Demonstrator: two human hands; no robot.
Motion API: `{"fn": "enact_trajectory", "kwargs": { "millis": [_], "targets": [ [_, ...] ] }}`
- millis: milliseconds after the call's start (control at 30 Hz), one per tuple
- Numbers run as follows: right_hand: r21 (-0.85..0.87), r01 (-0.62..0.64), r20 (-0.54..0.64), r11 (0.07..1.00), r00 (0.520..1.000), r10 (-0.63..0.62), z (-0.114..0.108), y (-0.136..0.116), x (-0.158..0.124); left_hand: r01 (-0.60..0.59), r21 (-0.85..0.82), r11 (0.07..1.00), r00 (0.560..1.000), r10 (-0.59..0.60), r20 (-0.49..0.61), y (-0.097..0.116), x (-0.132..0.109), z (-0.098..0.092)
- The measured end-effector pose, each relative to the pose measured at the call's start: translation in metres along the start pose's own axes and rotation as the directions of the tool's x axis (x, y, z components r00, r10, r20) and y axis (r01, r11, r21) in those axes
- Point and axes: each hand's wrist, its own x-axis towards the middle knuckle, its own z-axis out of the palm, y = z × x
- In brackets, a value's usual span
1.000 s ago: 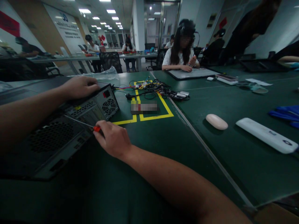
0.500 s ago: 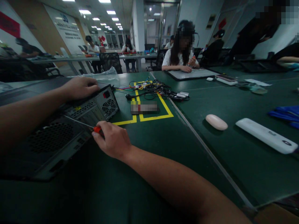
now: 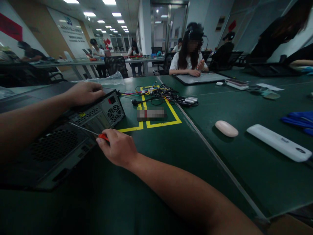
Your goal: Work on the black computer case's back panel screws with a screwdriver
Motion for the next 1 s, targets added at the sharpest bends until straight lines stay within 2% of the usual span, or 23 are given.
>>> {"fn": "enact_trajectory", "kwargs": {
  "millis": [233,633,1000],
  "targets": [
    [0.066,0.018,0.002,0.998,1.0,-0.018,0.001,0.0017,-0.0007,-0.001,0.009,1.0,1.0,0.001,0.006,0.0015,-0.0012,-0.0017],
    [-0.003,0.09,-0.003,0.996,0.996,-0.09,0.0031,0.0061,-0.0009,0.009,0.04,0.999,1.0,-0.009,0.007,0.0034,-0.0021,-0.003],
    [0.01,0.05,0.023,0.999,0.998,-0.05,0.0001,0.004,-0.0014,0.002,0.025,1.0,1.0,-0.002,-0.001,0.0003,-0.0009,-0.0018]
  ]
}}
